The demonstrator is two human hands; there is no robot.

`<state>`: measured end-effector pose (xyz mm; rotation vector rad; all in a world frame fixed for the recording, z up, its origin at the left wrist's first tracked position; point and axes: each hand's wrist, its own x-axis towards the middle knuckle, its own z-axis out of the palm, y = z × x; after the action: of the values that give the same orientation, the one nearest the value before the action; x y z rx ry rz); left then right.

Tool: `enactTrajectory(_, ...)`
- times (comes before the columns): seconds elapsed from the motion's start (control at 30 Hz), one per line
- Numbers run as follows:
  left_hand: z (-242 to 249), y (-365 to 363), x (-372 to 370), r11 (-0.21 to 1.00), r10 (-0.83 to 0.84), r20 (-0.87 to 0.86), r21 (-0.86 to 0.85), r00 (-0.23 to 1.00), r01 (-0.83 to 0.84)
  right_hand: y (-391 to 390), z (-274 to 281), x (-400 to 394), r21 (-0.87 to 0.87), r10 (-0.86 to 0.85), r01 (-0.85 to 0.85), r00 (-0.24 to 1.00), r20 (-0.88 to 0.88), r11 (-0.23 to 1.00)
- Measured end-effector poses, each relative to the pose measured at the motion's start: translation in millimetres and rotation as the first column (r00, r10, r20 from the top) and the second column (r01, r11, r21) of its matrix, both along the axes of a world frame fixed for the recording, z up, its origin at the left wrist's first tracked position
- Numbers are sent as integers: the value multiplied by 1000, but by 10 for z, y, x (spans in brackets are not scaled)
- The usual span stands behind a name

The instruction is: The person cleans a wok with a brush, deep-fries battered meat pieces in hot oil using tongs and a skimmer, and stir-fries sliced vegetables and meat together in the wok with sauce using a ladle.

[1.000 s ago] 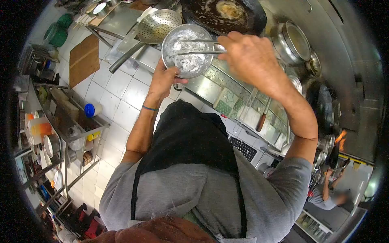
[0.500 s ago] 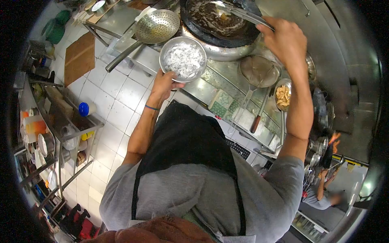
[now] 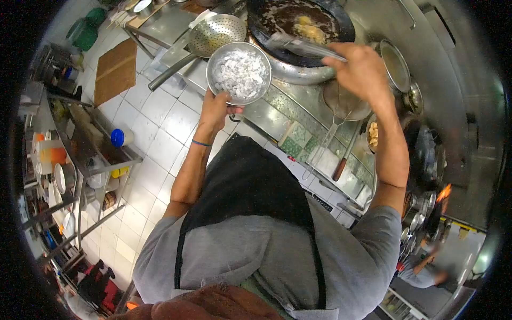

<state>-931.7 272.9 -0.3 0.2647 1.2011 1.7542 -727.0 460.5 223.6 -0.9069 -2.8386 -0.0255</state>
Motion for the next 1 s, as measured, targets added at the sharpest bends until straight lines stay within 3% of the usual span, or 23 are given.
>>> enactTrajectory(0.07, 122, 32, -23, 1000, -20, -22, 0, 1000, 20, -324, 1, -98, 36, 165, -168, 985, 57, 985)
enactTrajectory(0.2, 299, 67, -67, 997, -67, -36, 40, 997, 69, -638, -112, -422, 71, 122, -140, 969, 215, 988)
enactTrajectory(0.4, 119, 114, -234, 996, -85, -1, 16, 996, 85, -609, 231, -414, 159, 131, -138, 990, 51, 978)
enactTrajectory(0.57, -154, 248, -337, 995, -98, 44, 10, 994, 98, -545, 583, -358, 164, -8, 16, 999, -44, 986)
enactTrajectory(0.63, -212, 280, -334, 996, -93, 62, -8, 994, 94, -399, 663, -320, 219, -20, 47, 992, -123, 975)
enactTrajectory(0.77, -286, 291, -270, 996, -82, 76, -40, 994, 85, 96, 725, -296, 355, -292, 314, 949, -117, 880)
enactTrajectory(0.87, -282, 205, -179, 991, -100, 55, -85, 993, 104, 654, 569, -401, 392, -267, 286, 958, -105, 874)
enactTrajectory(0.93, -243, 125, -65, 990, -93, 26, -106, 995, 95, 1129, 295, -545, 403, -383, 374, 922, -61, 835)
enactTrajectory(1.0, -351, 90, -38, 988, -113, 39, -105, 993, 117, 1631, -13, -653, 248, -417, 399, 909, 24, 883)
